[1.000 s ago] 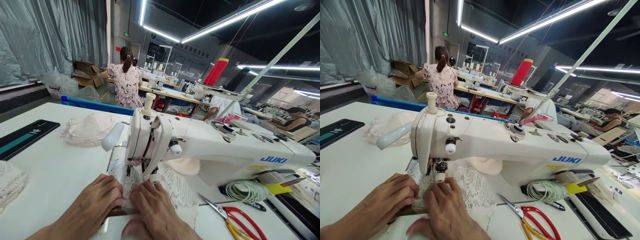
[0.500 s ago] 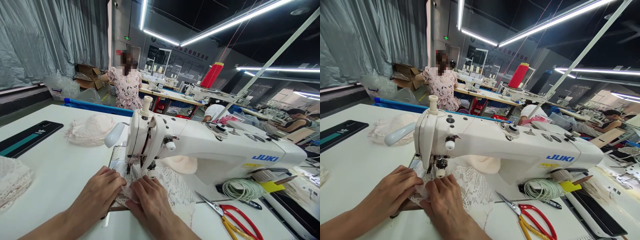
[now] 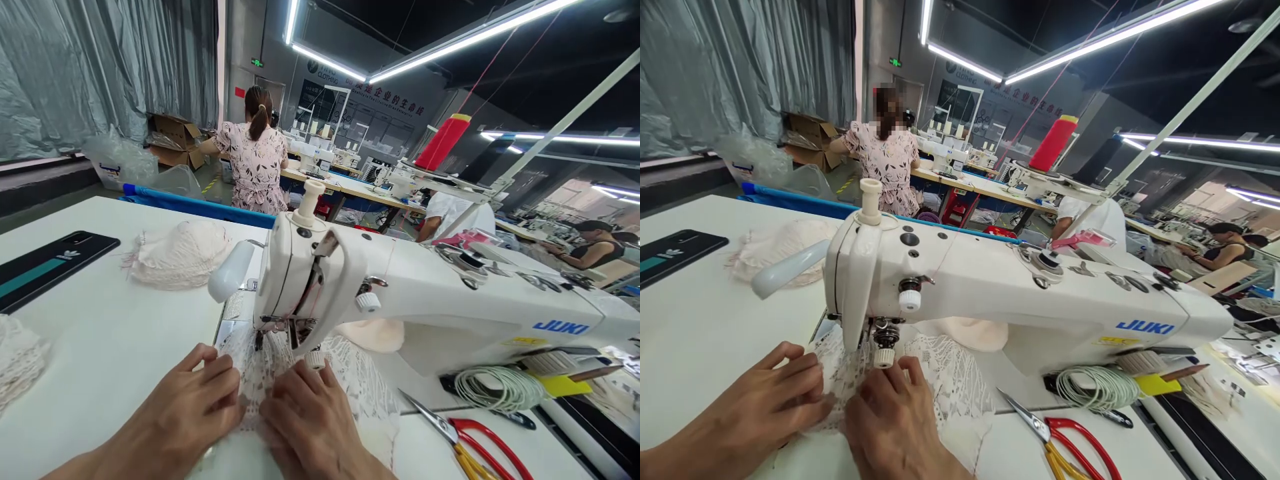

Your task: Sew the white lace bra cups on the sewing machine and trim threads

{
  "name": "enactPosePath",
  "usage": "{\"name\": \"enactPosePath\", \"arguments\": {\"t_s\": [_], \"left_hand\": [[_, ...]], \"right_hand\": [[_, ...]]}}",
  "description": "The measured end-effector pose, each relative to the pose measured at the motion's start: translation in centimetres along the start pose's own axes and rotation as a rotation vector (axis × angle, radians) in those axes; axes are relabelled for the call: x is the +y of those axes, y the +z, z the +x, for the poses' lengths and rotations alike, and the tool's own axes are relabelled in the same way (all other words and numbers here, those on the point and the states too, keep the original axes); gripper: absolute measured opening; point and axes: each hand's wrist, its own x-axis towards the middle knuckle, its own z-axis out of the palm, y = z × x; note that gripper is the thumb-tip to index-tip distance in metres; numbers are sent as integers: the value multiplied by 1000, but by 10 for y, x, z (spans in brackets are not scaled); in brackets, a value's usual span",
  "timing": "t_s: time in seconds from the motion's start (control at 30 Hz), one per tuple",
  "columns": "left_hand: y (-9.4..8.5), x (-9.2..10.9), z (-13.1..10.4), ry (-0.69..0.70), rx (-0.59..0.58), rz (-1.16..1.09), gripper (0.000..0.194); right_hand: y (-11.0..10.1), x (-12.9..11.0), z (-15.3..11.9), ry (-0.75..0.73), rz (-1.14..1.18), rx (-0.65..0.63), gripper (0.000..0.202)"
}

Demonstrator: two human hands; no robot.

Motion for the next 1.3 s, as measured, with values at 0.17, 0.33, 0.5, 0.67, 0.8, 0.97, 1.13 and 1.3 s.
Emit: {"name": "enactPosePath", "arguments": {"t_s": [0.17, 0.33, 0.5, 0.67, 0.8, 0.97, 1.13, 1.3], "left_hand": [[2, 1, -7, 30, -31, 40, 32], [1, 2, -10, 65, -76, 54, 34], [-2, 5, -7, 32, -64, 62, 34], [-5, 9, 0, 66, -31, 101, 39], [-5, 10, 1, 59, -33, 92, 46], [-2, 11, -1, 49, 15, 96, 43], [2, 13, 1, 80, 64, 148, 41], [8, 6, 3, 63, 24, 184, 36]], "right_hand": [[3, 0, 0, -66, -23, 19, 23], [5, 0, 2, -125, -22, 42, 28], [4, -3, 2, -137, -40, 62, 25], [6, -3, 4, -152, -56, 97, 19], [9, -2, 3, -170, -56, 109, 17], [10, -1, 1, -177, -58, 84, 25], [13, 1, -2, -126, -64, 37, 48], [20, 7, -3, -61, -120, 36, 70]]}}
